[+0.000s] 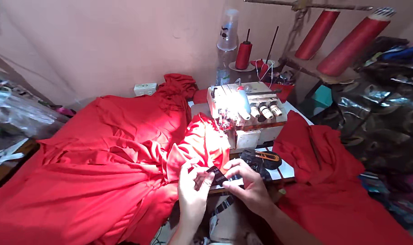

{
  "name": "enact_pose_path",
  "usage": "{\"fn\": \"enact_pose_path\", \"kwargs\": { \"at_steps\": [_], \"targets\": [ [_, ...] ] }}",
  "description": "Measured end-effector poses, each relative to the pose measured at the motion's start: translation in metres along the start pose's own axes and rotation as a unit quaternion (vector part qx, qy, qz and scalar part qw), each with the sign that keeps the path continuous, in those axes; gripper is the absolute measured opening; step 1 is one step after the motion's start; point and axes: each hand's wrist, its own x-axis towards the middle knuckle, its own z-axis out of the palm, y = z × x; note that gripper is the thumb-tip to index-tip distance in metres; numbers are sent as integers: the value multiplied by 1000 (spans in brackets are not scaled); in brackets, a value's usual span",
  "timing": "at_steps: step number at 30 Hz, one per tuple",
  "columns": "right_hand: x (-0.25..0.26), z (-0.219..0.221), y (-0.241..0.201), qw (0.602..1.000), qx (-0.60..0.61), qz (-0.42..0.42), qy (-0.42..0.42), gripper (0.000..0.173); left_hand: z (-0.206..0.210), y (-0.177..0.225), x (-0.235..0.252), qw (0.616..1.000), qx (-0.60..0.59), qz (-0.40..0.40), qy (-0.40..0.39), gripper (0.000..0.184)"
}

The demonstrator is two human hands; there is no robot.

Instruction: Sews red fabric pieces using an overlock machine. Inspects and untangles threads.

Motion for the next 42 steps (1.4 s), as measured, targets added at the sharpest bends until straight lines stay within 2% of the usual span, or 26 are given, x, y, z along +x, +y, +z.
{"fn": "enact_pose_path", "kwargs": {
  "at_steps": [2,4,7,10,11,13,15,17,19,20,22,23,28,32,37,42],
  "targets": [
    [8,-2,-2,998,48,-2,-30,7,-9,5,-1,993,-85,-70,-35,39],
    [16,-6,-5,995,56,-22,-76,10,-19,8,-1,966,-177,-164,-96,30],
    [27,-9,-11,982,73,-55,-164,12,-32,2,1,886,-296,-276,-228,29],
    [32,-9,-18,971,83,-69,-215,12,-36,-6,3,799,-379,-315,-344,28],
    [31,-9,-19,971,78,-64,-215,13,-36,-7,3,792,-386,-318,-351,28],
    [29,-9,-22,974,76,-52,-205,14,-37,-4,0,821,-358,-314,-315,29],
    [25,-8,-26,980,72,-36,-180,16,-38,0,-2,877,-279,-281,-272,26],
    [23,-7,-27,987,63,-29,-146,17,-39,3,-6,925,-198,-217,-240,27],
    [20,-4,-26,990,62,-24,-123,17,-41,4,-10,957,-134,-130,-222,35],
    [19,-3,-26,990,70,-18,-119,16,-39,5,-12,966,-105,-96,-214,31],
    [17,1,-26,989,96,3,-115,16,-33,9,-16,981,-59,-65,-171,12],
    [15,1,-27,987,113,19,-114,15,-31,11,-16,985,-44,-65,-152,7],
    [12,-7,-30,984,140,66,-91,14,-27,11,-18,986,-70,-94,-120,9],
    [6,-7,-28,990,89,37,-103,18,-23,14,-22,986,-68,-89,-119,8],
    [4,-1,-31,995,61,3,-82,12,-21,14,-24,988,-69,-75,-118,8],
    [5,-1,-32,994,67,4,-82,10,-22,11,-25,990,-66,-32,-120,8]
  ]
}}
